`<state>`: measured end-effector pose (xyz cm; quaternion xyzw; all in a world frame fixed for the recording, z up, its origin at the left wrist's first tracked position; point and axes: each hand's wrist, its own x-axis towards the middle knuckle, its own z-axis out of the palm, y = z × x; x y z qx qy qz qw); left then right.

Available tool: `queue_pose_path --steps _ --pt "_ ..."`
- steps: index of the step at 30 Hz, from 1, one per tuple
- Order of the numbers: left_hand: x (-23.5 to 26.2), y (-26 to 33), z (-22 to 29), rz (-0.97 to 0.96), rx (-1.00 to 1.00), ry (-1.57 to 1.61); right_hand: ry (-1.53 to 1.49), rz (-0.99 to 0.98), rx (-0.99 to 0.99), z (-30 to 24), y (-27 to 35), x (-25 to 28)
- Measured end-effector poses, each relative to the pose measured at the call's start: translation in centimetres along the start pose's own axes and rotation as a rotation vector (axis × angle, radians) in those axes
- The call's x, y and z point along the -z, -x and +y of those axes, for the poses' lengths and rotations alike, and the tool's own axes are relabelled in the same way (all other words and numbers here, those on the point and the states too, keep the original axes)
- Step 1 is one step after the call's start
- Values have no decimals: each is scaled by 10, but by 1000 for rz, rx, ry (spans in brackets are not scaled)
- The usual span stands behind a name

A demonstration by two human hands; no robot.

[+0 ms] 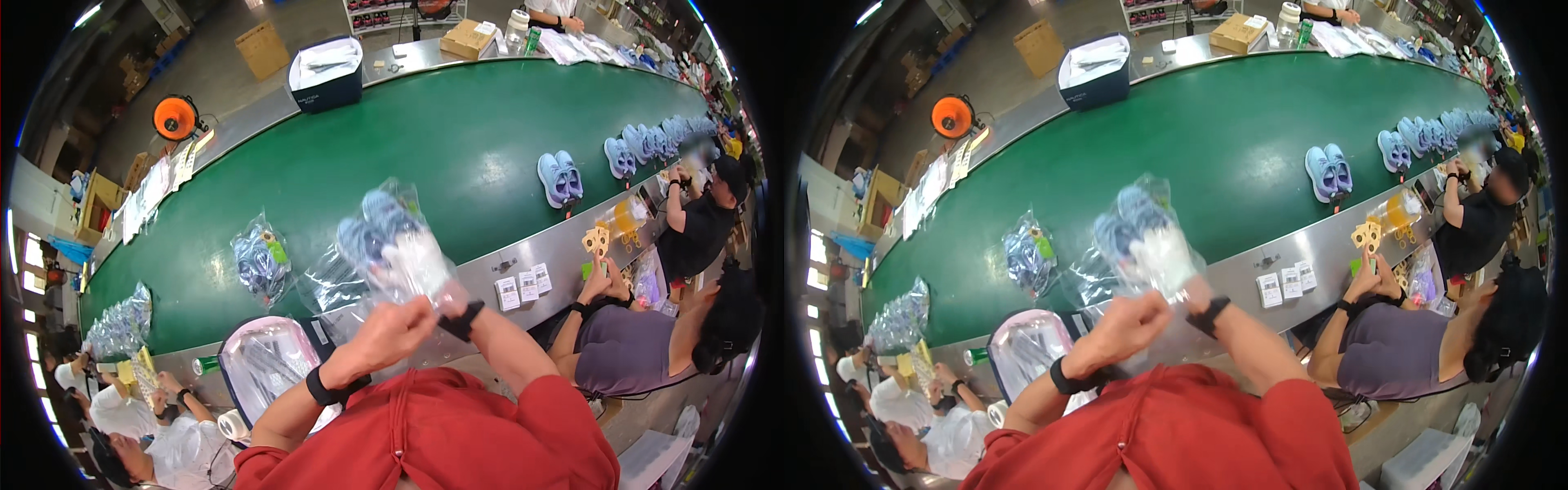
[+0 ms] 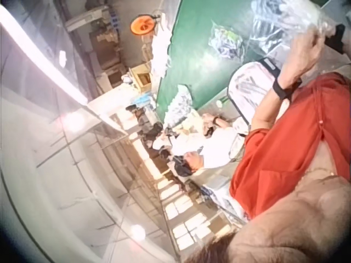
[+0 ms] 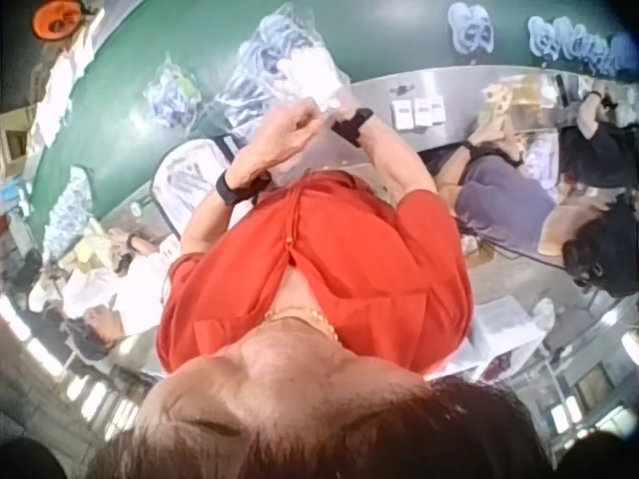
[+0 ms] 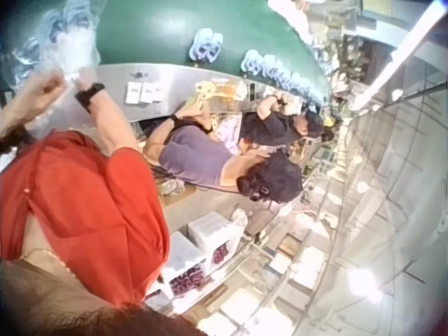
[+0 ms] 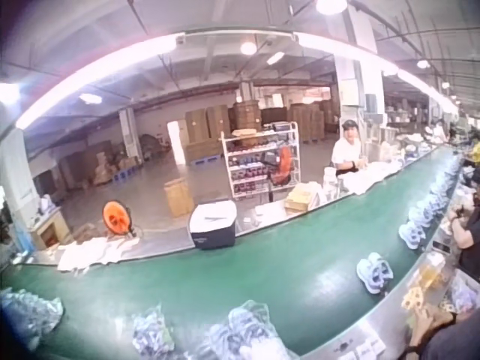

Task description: The person picks up pairs of light blue sneakers from a green conveyor belt and places them into clear plastic bags. They then seal the bags and move them to a pile on the table. The process is repeated continuously as new shoes arrive on the belt.

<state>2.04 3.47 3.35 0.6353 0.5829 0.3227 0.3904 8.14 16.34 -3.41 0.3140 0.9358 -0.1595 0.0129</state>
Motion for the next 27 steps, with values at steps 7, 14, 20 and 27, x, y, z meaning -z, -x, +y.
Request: queue_pose_path --steps 7,14,20,27 --pt "59 2 -44 784 156 -60 -170 602 18 -4 -90 -36" --pt "102 70 -97 1100 110 -505 -236 -12 -281 47 24 -136" --pt "11 32 -136 636 -18 -511 -137 -179 -220 25 54 -187" --pt "-87 52 -189 297 333 -233 -1161 -270 -435 48 56 -162"
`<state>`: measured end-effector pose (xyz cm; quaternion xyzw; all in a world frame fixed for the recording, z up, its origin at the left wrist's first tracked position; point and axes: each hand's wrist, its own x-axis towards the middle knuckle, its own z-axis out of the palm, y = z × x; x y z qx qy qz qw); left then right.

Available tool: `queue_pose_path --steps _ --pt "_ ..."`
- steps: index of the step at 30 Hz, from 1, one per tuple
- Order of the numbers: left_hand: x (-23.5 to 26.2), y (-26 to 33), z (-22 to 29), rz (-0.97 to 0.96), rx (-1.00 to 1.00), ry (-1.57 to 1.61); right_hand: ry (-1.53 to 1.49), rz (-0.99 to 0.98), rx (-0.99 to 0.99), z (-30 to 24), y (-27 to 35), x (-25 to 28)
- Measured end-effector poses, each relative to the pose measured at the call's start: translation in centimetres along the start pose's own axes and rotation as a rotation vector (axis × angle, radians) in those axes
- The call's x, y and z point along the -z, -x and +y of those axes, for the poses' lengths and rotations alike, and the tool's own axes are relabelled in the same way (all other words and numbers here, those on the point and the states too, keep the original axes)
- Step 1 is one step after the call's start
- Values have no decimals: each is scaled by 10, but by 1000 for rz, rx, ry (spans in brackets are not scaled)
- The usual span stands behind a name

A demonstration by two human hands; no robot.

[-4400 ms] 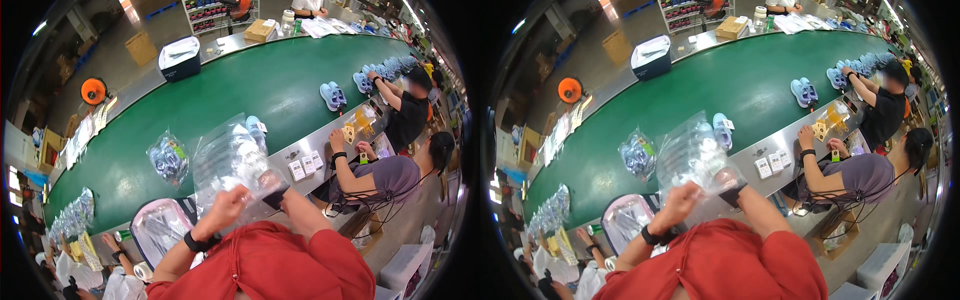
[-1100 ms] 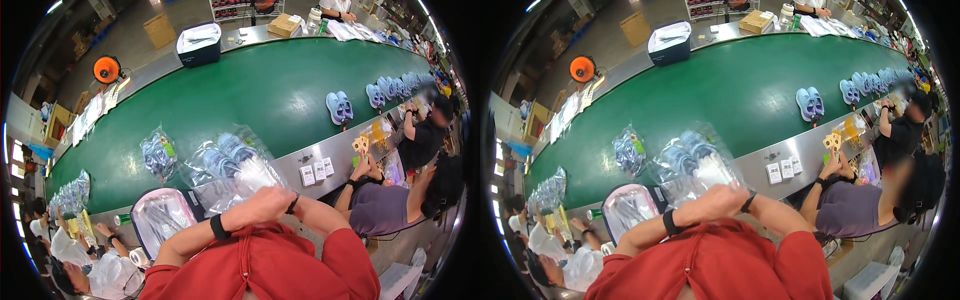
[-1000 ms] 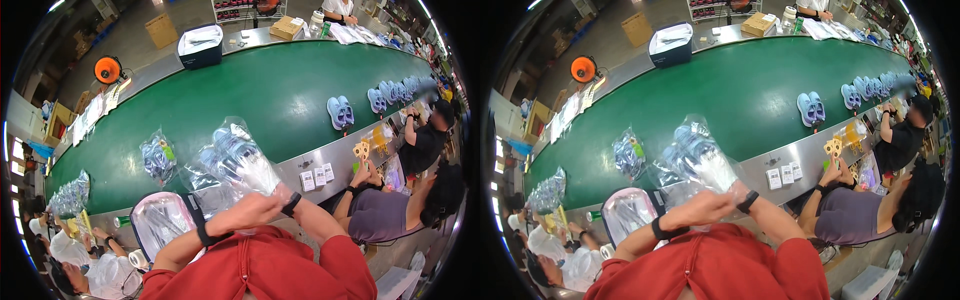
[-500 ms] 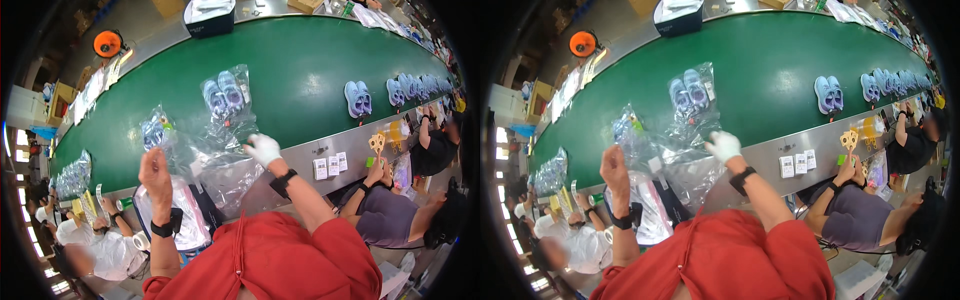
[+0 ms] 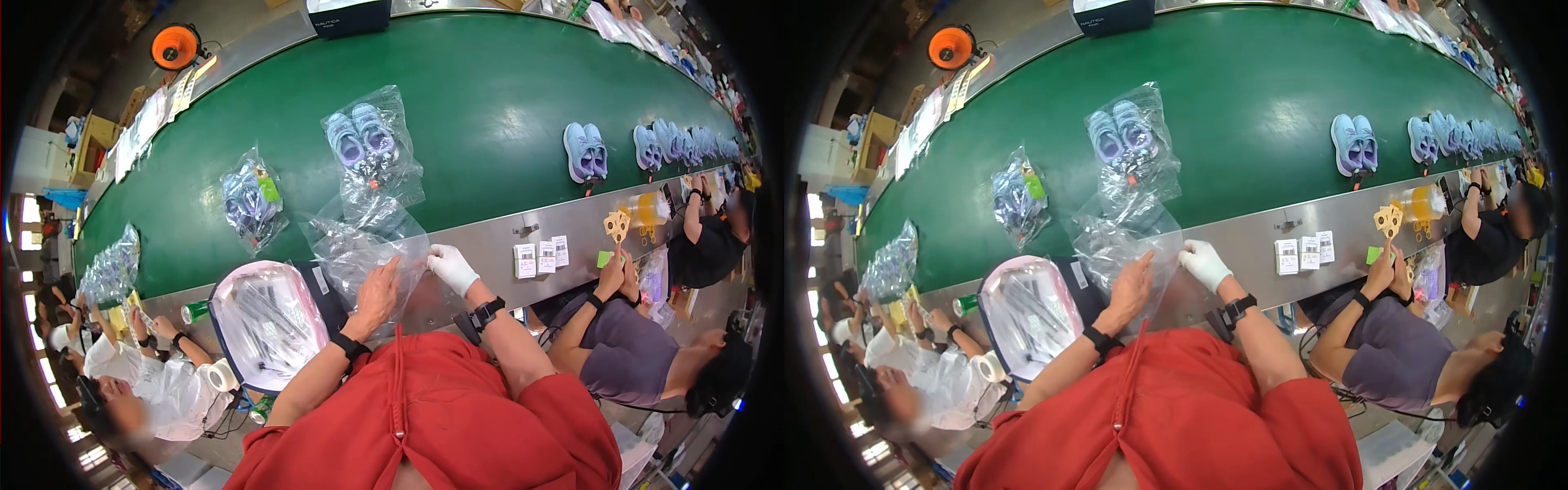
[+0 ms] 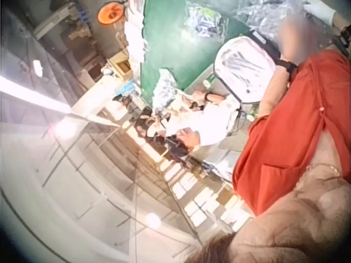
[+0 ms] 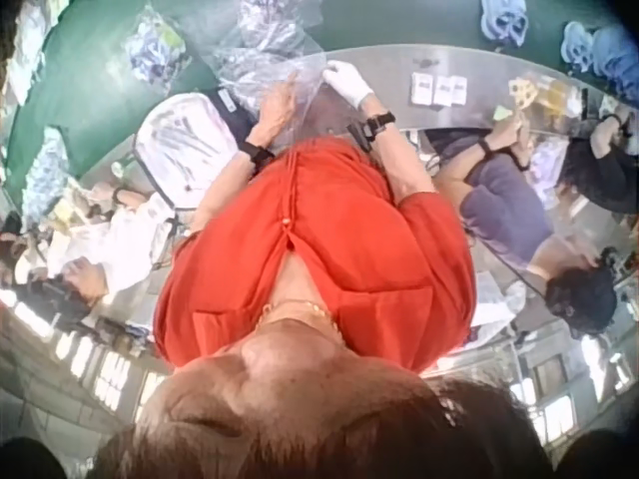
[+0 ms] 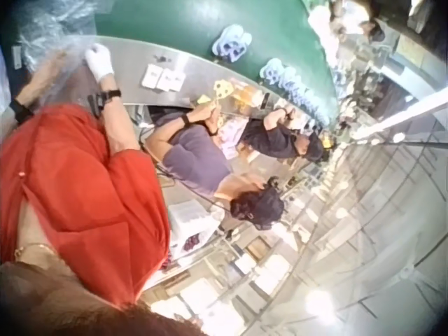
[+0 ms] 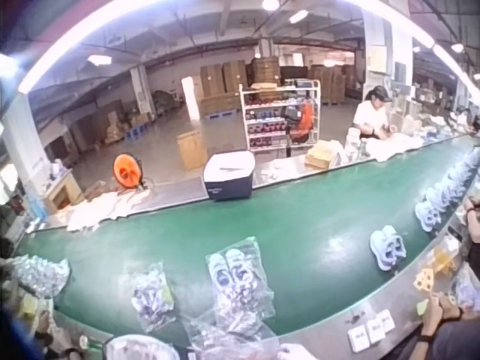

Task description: The person picks up pairs of light blue sneakers from a green conveyor belt and places them into clear plastic bags. They then seal the bags and move them to a pile on the table. The process is repeated continuously as new shoes arrive on the belt.

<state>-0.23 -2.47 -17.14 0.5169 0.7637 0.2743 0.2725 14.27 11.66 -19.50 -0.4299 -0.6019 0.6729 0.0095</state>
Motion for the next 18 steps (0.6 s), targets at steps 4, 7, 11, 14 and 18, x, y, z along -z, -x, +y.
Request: queue_pose_path --steps 4,7,11,14,18 --pt "-9 15 14 7 13 243 -415 -121 -16 -26 25 -13" --pt "0 20 21 -6 114 335 -449 -185 48 -35 32 -18" --pt "22 16 -22 73 289 876 -443 -37 262 -64 43 1" --pt "92 0 14 207 484 1169 -248 112 209 -78 54 20" --pt "115 -4 37 193 405 1173 193 45 332 -112 80 -12"
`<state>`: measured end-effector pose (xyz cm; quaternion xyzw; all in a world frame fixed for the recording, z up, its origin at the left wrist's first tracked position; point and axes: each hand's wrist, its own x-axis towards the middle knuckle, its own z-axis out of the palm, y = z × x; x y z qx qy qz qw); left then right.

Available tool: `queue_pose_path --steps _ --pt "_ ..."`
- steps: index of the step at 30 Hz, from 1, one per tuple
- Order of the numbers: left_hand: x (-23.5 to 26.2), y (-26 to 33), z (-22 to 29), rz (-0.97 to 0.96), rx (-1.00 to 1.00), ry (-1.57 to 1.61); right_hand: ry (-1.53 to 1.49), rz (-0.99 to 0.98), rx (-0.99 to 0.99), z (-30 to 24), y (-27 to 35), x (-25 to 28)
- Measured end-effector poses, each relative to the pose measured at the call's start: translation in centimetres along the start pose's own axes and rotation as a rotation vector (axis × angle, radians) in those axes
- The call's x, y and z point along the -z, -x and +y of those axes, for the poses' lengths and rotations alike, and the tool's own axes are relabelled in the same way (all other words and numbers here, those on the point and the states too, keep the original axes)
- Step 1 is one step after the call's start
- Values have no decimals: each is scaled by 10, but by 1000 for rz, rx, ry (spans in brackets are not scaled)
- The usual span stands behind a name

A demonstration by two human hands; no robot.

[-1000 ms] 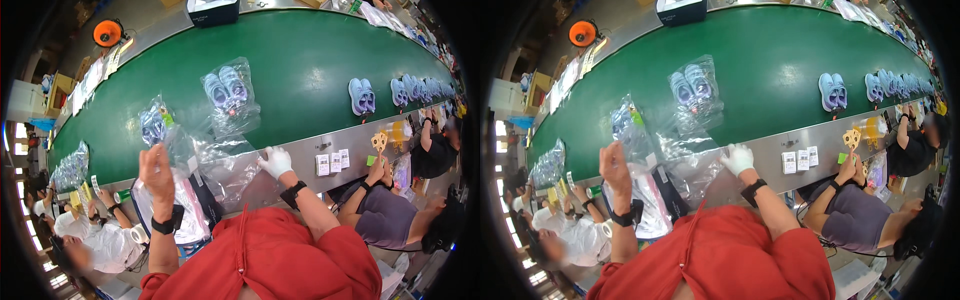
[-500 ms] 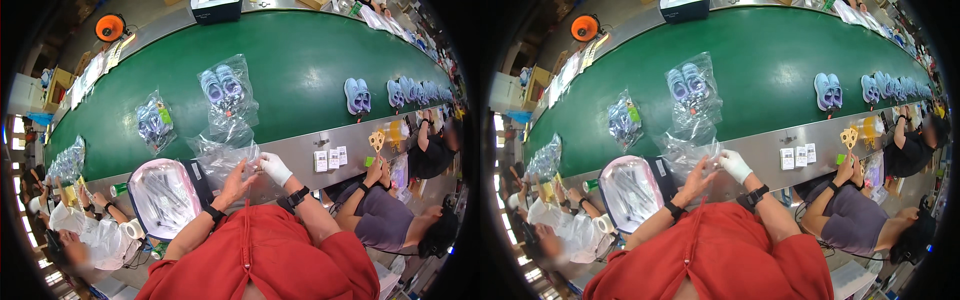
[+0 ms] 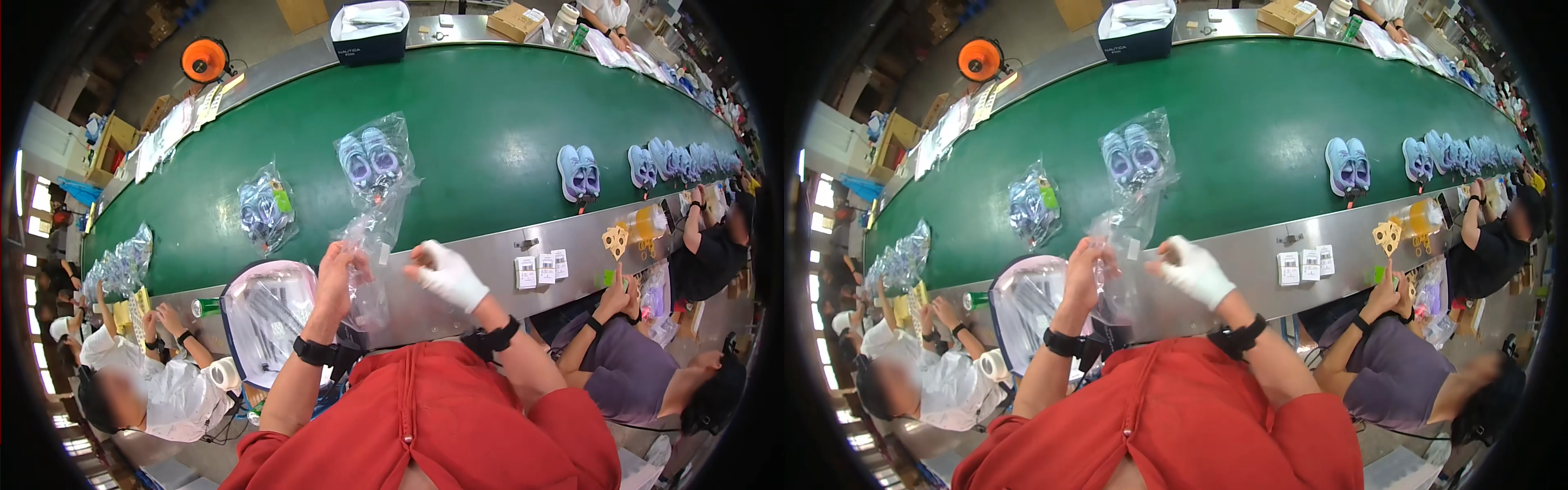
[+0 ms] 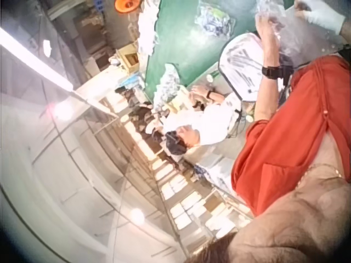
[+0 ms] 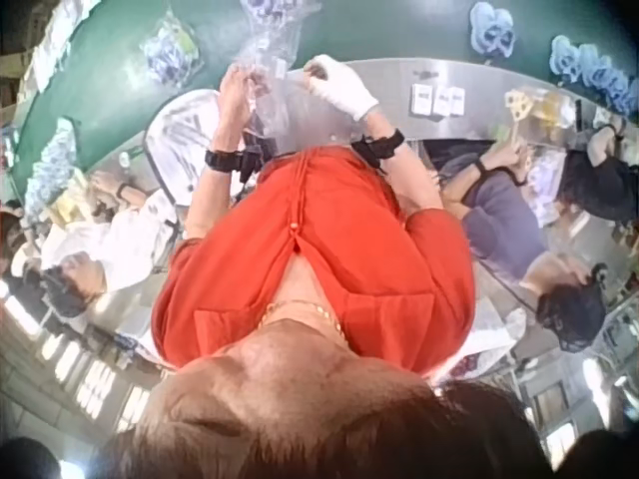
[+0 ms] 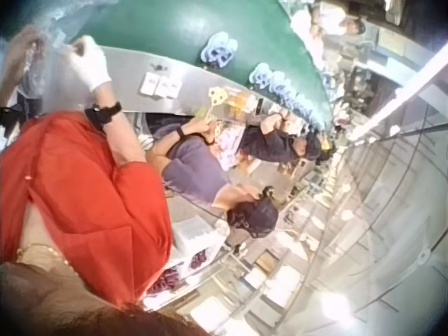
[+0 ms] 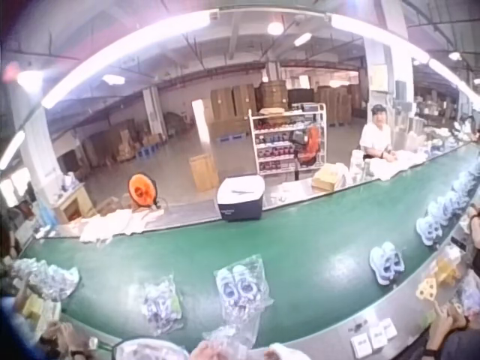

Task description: The person picks up pairs of light blue sneakers from a green conveyor belt and places them into clear plastic bags. They then seal the bags and move them to a pile on the table. The process is repeated continuously as new shoes arrive on the belt.

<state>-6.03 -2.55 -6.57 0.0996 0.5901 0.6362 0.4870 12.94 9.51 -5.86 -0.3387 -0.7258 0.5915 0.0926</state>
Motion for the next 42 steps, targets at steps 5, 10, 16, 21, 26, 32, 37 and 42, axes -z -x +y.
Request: queue_pose_path --steps 5,10,16,21,26,32,37,42 --pt "-22 1 -12 183 -78 63 -115 -161 113 -33 -4 -37" --pt "-12 11 50 474 -82 261 -229 420 12 40 4 34" --pt "-41 9 18 -31 -156 25 -288 138 200 -27 17 11" --pt "-68 23 27 57 -74 194 -302 232 184 -36 14 -8" --pt "-29 15 37 14 -97 152 562 524 158 5 25 35" --pt "-37 4 27 82 -350 -11 703 761 461 -48 41 22" --pt "-102 56 10 -336 -599 -491 726 239 425 27 9 -24" --pt "-100 103 20 -931 -401 -910 845 239 273 18 -3 -2"
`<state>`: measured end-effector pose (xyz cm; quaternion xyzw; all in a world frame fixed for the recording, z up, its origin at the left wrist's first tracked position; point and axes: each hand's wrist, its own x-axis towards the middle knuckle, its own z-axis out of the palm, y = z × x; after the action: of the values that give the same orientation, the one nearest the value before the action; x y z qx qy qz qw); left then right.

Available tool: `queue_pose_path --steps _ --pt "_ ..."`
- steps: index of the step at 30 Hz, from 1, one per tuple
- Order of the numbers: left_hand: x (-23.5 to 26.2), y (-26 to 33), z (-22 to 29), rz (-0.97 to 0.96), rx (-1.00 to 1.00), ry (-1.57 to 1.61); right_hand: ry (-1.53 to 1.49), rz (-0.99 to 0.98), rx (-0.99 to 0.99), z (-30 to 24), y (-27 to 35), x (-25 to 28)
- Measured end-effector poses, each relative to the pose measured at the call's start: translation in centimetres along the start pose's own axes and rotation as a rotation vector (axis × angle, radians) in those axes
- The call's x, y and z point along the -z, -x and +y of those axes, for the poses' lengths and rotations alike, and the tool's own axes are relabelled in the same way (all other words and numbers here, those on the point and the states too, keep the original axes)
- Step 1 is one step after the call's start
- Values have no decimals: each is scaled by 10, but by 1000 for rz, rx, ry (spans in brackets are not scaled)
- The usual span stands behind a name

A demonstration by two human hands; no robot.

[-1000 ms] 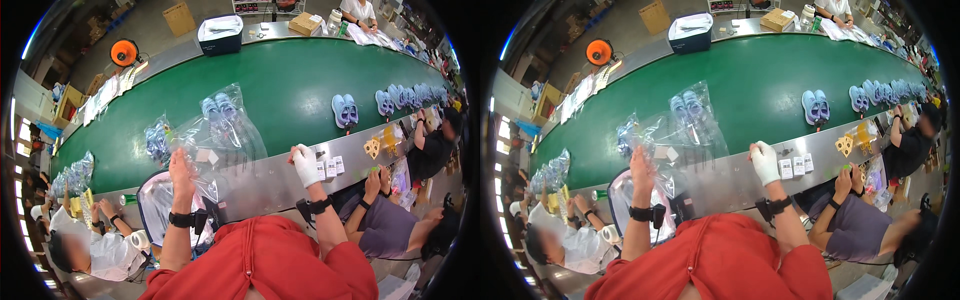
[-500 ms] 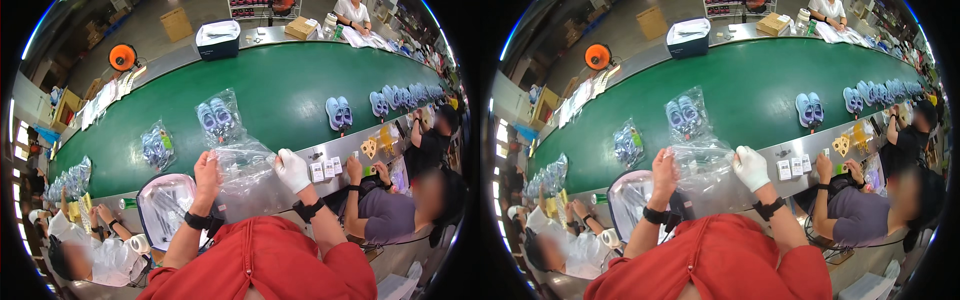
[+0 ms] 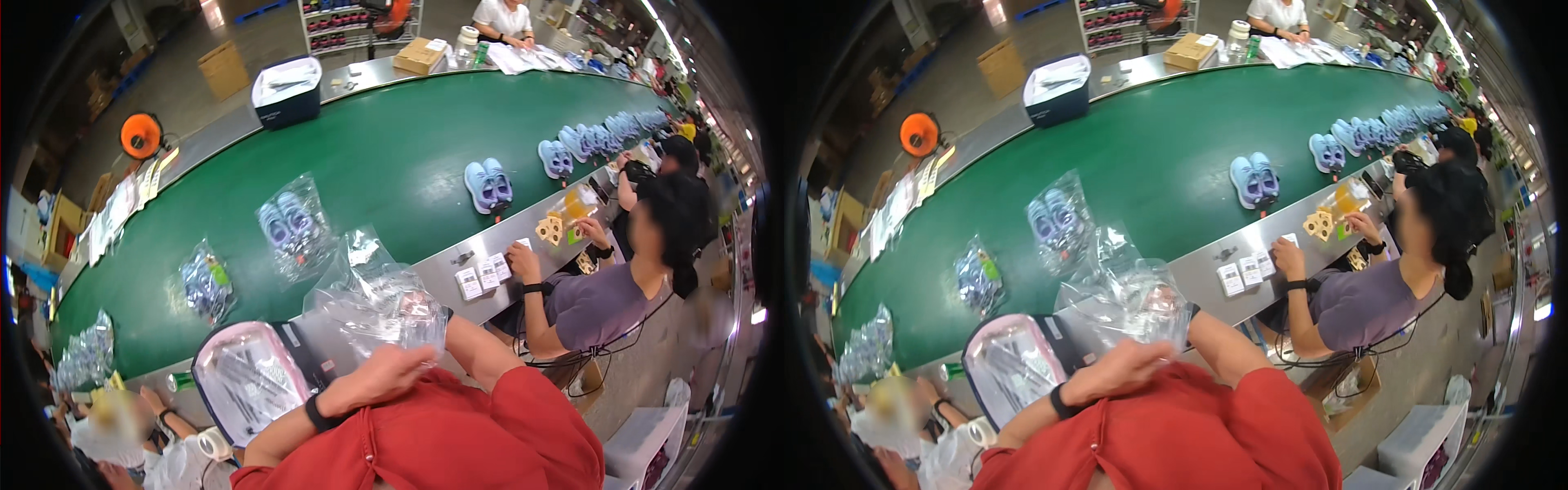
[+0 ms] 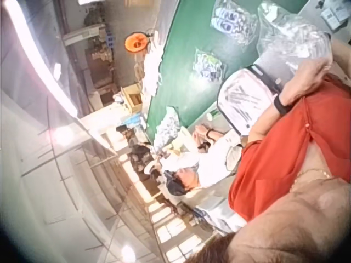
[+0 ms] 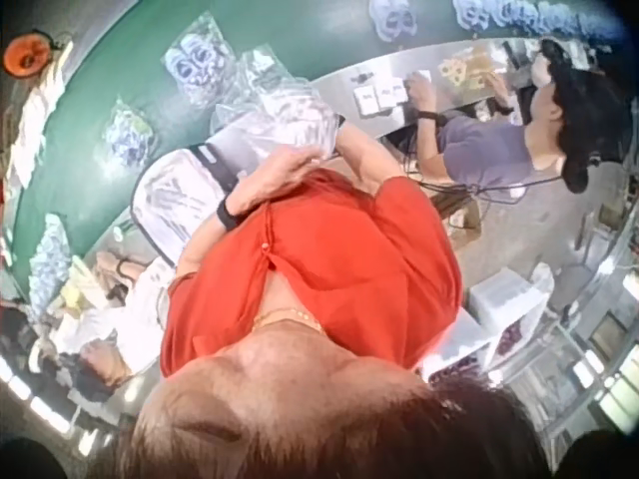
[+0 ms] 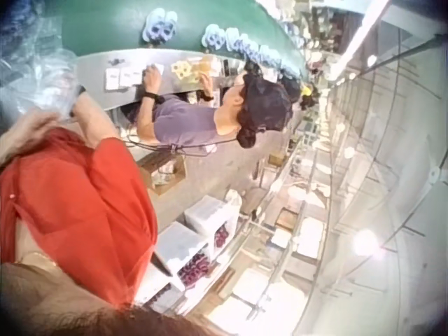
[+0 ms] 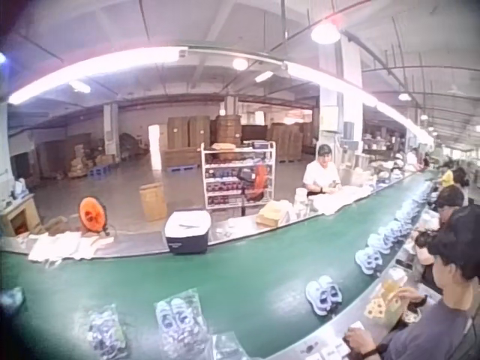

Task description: The person picks up pairs of light blue sneakers from a green conveyor belt and places them into clear plastic bags. They then seal the bags and move them to a pile on the table. The process is repeated continuously as new shoes arrive on the belt.

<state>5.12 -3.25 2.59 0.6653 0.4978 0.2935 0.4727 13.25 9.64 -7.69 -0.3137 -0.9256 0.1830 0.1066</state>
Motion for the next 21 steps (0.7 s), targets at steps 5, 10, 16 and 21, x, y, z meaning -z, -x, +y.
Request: queue_pose_path --steps 5,10,16,21 --pt "52 -9 -31 733 45 12 72 -59 -45 4 -7 11" --pt "71 -35 -63 942 83 27 -288 -360 199 -27 -3 24" --pt "69 -69 -61 938 130 -70 -1270 -14 -164 36 -9 97" --pt "55 -95 -60 875 200 23 -760 241 -476 160 -8 94"
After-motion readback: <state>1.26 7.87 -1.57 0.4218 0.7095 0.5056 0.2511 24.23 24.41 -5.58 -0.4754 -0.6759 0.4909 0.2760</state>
